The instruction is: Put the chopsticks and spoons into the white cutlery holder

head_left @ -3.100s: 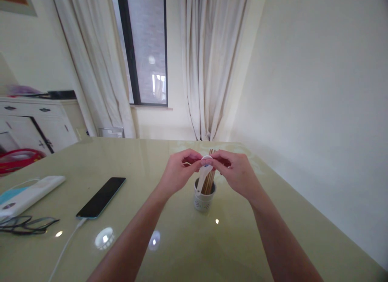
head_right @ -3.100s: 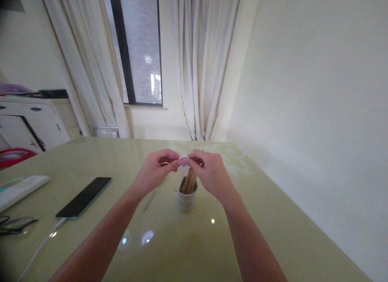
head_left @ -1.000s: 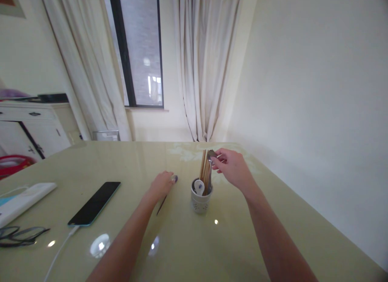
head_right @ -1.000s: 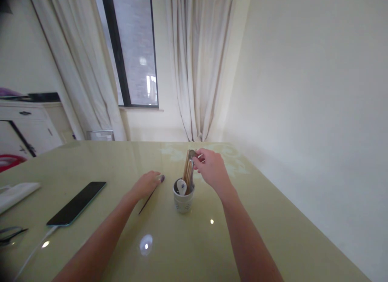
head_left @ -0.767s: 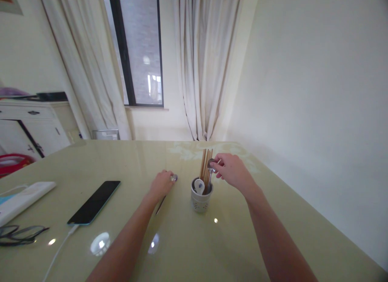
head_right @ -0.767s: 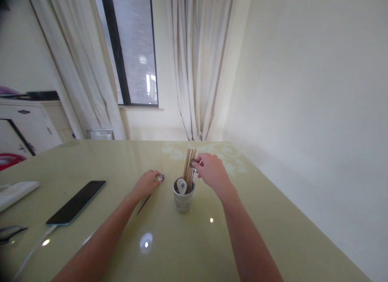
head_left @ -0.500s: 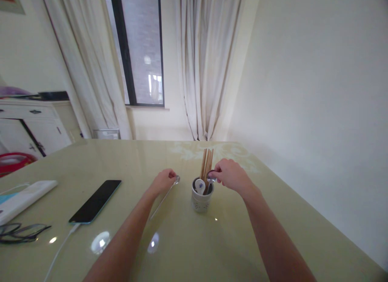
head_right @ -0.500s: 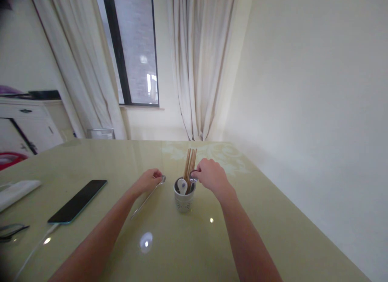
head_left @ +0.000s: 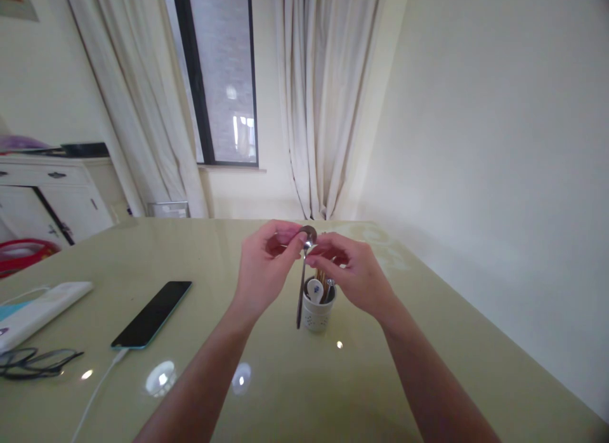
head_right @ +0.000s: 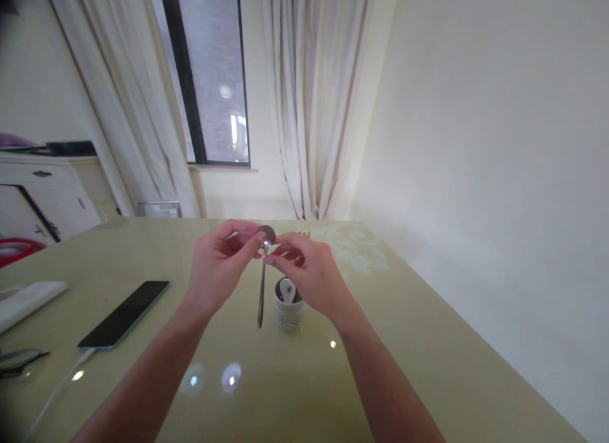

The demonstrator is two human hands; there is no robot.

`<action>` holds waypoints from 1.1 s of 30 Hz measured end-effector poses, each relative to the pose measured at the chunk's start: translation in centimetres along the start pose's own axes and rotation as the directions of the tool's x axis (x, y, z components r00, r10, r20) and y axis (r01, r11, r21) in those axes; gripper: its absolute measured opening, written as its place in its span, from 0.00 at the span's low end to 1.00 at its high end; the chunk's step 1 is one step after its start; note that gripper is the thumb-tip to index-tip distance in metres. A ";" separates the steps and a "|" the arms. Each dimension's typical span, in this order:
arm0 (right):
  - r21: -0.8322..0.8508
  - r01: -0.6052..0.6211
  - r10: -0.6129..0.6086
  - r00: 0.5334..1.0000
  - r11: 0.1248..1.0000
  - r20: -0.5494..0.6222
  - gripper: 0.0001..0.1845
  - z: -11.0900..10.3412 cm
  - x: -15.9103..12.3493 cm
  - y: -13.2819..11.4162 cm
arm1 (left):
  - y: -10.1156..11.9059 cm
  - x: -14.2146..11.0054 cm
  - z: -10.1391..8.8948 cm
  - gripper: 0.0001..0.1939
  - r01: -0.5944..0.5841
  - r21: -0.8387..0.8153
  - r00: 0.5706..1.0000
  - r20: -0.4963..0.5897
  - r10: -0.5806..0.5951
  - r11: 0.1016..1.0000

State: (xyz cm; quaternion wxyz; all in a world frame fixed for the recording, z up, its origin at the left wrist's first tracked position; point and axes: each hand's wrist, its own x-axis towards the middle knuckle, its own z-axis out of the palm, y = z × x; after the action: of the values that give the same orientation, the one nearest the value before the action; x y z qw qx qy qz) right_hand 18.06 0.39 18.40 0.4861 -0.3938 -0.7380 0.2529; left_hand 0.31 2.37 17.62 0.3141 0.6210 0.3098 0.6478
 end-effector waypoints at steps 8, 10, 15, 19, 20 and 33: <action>0.089 0.040 -0.029 0.991 0.995 -0.128 0.10 0.1 -0.3 -0.1 | 0.1 -1.1 1.3 0.09 -0.045 0.033 0.999 -0.026 0.046 0.998; 0.085 0.061 -0.040 0.972 0.994 -0.231 0.10 -0.2 -0.3 -0.1 | -0.4 -0.8 1.2 0.12 -0.043 0.075 0.999 -0.026 0.045 0.996; 0.071 0.072 -0.032 0.889 0.995 -0.456 0.15 -1.3 0.7 1.9 | -3.9 0.2 0.0 0.13 0.103 0.295 0.969 0.185 -0.163 0.950; 0.111 0.001 0.046 0.906 0.994 -0.422 0.21 -1.2 1.7 4.7 | -7.5 -0.3 -0.2 0.17 0.112 0.498 0.853 0.396 -0.341 0.860; 0.121 -0.017 0.064 0.916 0.993 -0.397 0.22 -1.0 1.8 5.3 | -8.2 -0.6 -0.1 0.20 0.103 0.524 0.841 0.409 -0.355 0.846; -0.254 -0.149 0.092 0.971 0.956 -0.223 0.09 1.0 1.8 7.4 | -9.0 -1.3 1.1 0.09 0.046 0.669 0.807 0.414 -0.422 0.742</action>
State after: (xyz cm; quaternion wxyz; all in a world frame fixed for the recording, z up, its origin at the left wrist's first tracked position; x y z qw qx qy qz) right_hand 19.22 6.06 13.30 0.4863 -0.5250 -0.6849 0.1370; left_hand 1.63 6.85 9.76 0.2445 0.7993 0.4852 0.2567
